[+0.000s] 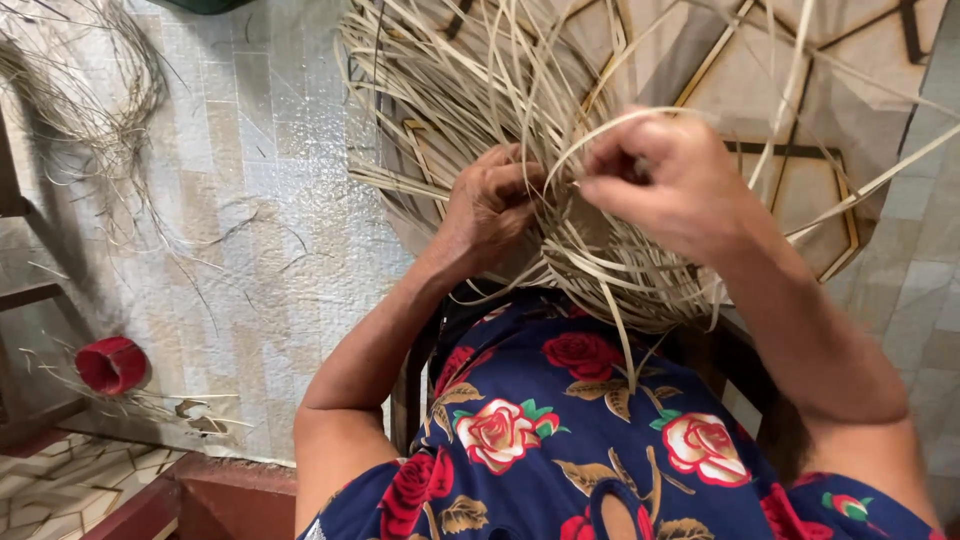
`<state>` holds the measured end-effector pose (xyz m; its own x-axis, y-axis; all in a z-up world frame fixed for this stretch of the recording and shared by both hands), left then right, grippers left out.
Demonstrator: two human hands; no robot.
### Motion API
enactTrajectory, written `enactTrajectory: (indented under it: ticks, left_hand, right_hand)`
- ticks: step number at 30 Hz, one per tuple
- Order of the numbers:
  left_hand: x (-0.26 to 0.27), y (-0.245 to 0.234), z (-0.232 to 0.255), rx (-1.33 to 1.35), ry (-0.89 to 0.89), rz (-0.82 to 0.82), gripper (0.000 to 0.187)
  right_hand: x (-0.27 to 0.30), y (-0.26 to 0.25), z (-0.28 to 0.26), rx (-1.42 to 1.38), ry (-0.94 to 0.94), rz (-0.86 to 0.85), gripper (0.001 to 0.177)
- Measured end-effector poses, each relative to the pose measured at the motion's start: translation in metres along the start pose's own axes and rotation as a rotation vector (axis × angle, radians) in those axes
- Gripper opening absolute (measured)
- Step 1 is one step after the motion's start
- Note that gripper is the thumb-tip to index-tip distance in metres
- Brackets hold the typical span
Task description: The person is weaving thin strips of dried plant material into a pattern on a wooden frame, using their hands to cross and tuck the strips.
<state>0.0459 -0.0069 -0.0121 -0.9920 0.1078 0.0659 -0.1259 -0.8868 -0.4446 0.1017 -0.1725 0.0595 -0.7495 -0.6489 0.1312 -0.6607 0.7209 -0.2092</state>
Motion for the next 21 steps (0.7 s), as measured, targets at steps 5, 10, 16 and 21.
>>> enactTrajectory:
  ticks: [5, 10, 16, 21]
  left_hand:
    - [-0.002, -0.004, 0.01, -0.025, 0.141, -0.022, 0.007]
    - [-0.005, 0.0, 0.009, -0.04, 0.107, 0.005, 0.012]
    - [-0.007, -0.004, 0.022, 0.127, 0.107, 0.013, 0.01]
    - [-0.007, 0.005, -0.003, 0.164, 0.207, 0.117, 0.015]
  right_hand:
    - [0.023, 0.007, 0.021, 0.042, -0.024, -0.037, 0.008]
    - [0.03, 0.009, 0.021, 0.004, -0.017, 0.015, 0.008]
    - [0.091, -0.038, 0.029, -0.092, 0.142, 0.378, 0.01]
    - [0.114, -0.053, -0.002, 0.126, 0.063, 0.718, 0.006]
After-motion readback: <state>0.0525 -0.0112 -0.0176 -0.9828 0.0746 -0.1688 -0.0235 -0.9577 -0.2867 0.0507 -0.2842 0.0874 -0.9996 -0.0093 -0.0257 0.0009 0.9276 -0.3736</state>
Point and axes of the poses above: each hand's wrist, its own x-axis away from the middle knuckle, its own y-axis out of the palm, z = x × y, the point moved 2 cm from there along -x, towards the middle knuckle, and after that the axes turned 8 degrees about -x, right-handed, at the moved point
